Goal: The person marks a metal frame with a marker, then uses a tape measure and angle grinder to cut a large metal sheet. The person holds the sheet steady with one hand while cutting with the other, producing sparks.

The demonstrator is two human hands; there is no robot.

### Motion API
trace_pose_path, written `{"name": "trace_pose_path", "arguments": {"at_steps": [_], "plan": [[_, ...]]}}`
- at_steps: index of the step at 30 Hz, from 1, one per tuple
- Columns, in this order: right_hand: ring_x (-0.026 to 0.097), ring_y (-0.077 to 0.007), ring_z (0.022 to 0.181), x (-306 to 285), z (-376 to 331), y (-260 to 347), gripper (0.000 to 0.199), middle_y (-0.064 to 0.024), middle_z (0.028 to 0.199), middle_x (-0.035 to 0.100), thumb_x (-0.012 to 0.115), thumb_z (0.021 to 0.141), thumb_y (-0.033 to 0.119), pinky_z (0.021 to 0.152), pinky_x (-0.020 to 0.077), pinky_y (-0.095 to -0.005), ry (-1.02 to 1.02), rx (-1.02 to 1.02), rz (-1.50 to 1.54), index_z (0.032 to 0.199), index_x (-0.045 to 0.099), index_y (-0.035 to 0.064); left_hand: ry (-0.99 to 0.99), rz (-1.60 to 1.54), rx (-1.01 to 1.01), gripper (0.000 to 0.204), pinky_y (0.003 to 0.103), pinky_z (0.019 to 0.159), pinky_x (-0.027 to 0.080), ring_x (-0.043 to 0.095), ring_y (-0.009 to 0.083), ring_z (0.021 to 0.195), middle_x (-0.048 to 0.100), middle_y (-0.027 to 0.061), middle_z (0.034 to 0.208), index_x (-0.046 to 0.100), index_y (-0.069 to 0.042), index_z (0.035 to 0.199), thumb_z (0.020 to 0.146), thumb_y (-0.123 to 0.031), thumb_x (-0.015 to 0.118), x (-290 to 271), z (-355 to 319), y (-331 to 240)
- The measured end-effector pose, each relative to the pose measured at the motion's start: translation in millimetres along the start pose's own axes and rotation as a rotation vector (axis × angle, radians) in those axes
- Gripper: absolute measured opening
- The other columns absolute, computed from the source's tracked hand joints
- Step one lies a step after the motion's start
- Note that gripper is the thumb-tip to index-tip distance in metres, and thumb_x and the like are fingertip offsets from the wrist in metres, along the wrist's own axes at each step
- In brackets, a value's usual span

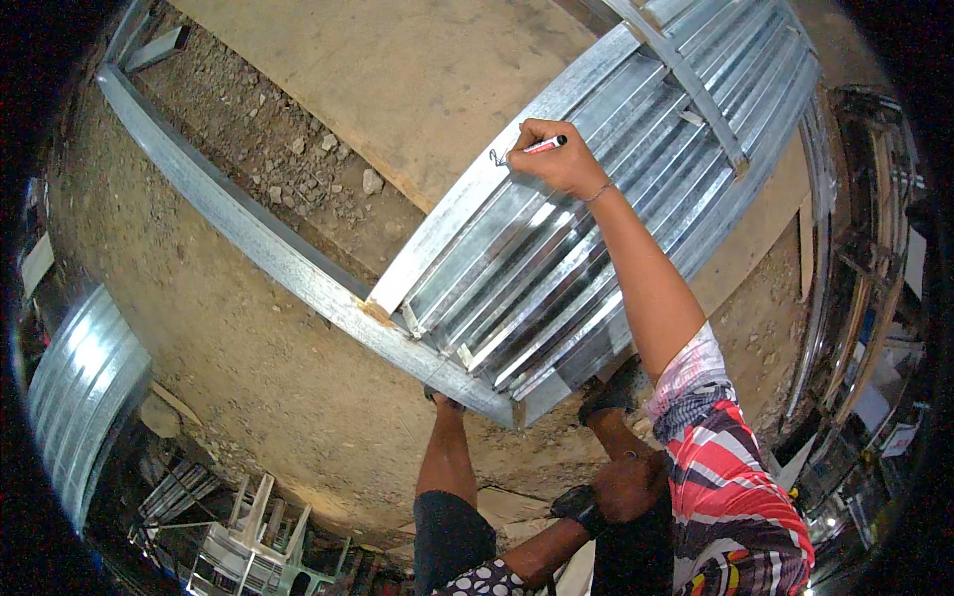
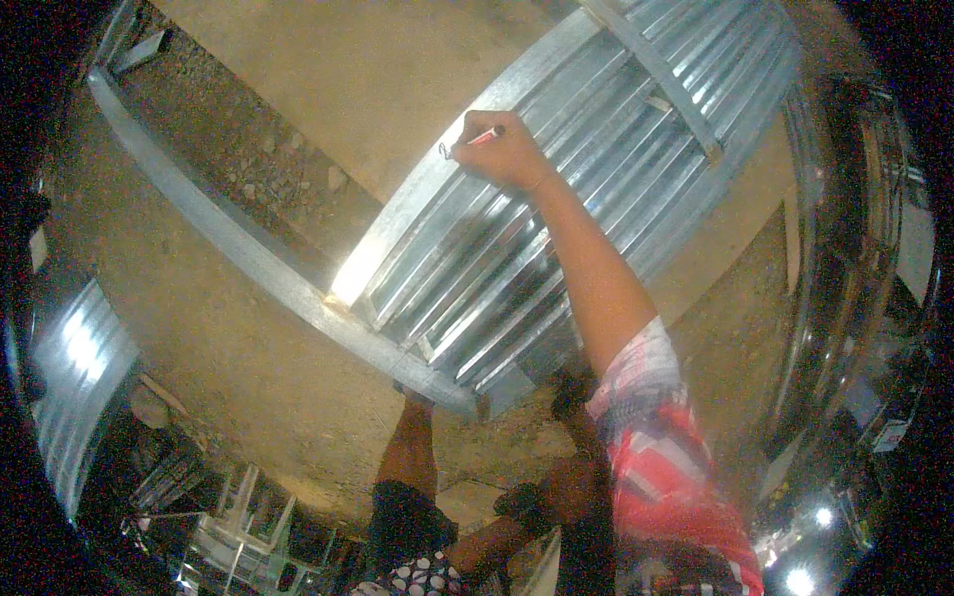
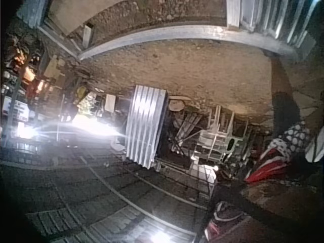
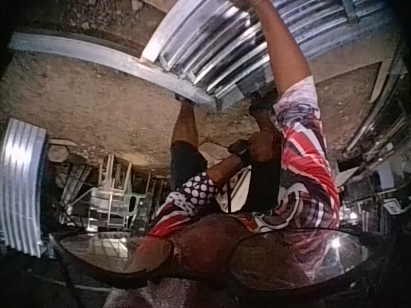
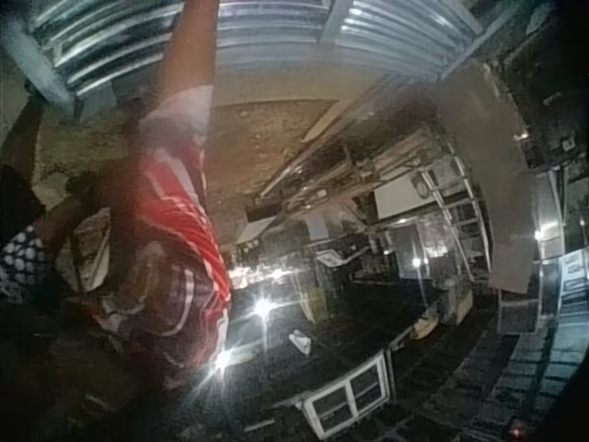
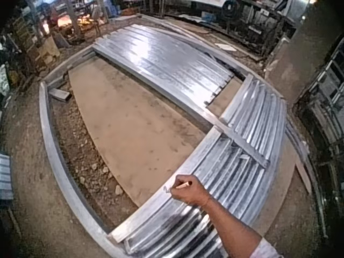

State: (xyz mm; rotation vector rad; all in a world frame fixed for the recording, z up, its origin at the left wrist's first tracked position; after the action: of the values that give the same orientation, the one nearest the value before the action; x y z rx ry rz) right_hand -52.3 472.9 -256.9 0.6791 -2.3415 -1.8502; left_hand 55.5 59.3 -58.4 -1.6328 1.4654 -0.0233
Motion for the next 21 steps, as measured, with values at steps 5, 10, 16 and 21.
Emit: {"name": "trace_pose_path", "arguments": {"at_steps": [5, 10, 16, 21], "plan": [[0.055, -0.0101, 0.066, -11.3, -1.9, -5.8, 0.017, -0.0015, 0.067, 0.061, 0.075, 0.078, 0.018, 0.062, 0.0463, -0.0311, -0.086, 0.063, -0.057, 0.078, 0.065, 0.0052, 0.294, -0.906, 0.086, 0.045, 0.055, 0.075, 0.055, 0.069, 0.0468, 0.085, 0.07, 0.028, 0.094, 0.063, -0.003, 0.119, 0.102, -0.041, 0.044, -15.0, 2.6, 9.0], [0.062, -0.0132, 0.079, -59.8, -45.2, -12.8, 0.016, -0.0032, 0.08, 0.068, 0.072, 0.084, 0.018, 0.077, 0.0496, -0.0283, -0.456, 0.159, 0.095, 0.078, 0.064, 0.006, 0.517, -0.857, 0.151, 0.05, 0.051, 0.08, 0.056, 0.069, 0.0449, 0.09, 0.072, 0.0226, 0.099, 0.063, -0.008, 0.125, 0.1, -0.048, 0.048, 27.0, -10.4, 15.8], [0.066, -0.0162, 0.095, -99.8, -257.0, 2.9, 0.023, -0.0058, 0.1, 0.072, 0.073, 0.089, 0.02, 0.087, 0.0506, -0.0322, -0.486, 0.731, 0.04, 0.102, 0.073, 0.002, 0.517, -0.763, -0.011, 0.063, 0.046, 0.094, 0.051, 0.066, 0.0395, 0.108, 0.068, 0.0234, 0.12, 0.061, -0.006, 0.132, 0.103, -0.057, 0.038, 54.7, -55.2, 28.9], [0.066, -0.0144, 0.078, -228.5, -476.5, 87.9, 0.023, -0.0065, 0.09, 0.073, 0.075, 0.09, 0.019, 0.069, 0.0535, -0.0309, -0.706, 0.872, 0.093, 0.104, 0.07, 0.0013, 0.999, -1.064, -0.116, 0.062, 0.044, 0.095, 0.05, 0.063, 0.0364, 0.114, 0.066, 0.0201, 0.127, 0.062, -0.006, 0.132, 0.102, -0.057, 0.044, 32.5, -100.9, 19.9]]}}
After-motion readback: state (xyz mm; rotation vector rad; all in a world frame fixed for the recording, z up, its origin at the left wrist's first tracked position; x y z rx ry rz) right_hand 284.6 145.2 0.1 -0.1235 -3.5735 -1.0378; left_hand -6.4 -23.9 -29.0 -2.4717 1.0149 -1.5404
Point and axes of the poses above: each hand's wrist, its own z-axis towards the middle knuckle, its own x-axis out of the palm, y = z × x, the point moved 10 cm from there along z, towards the middle knuckle
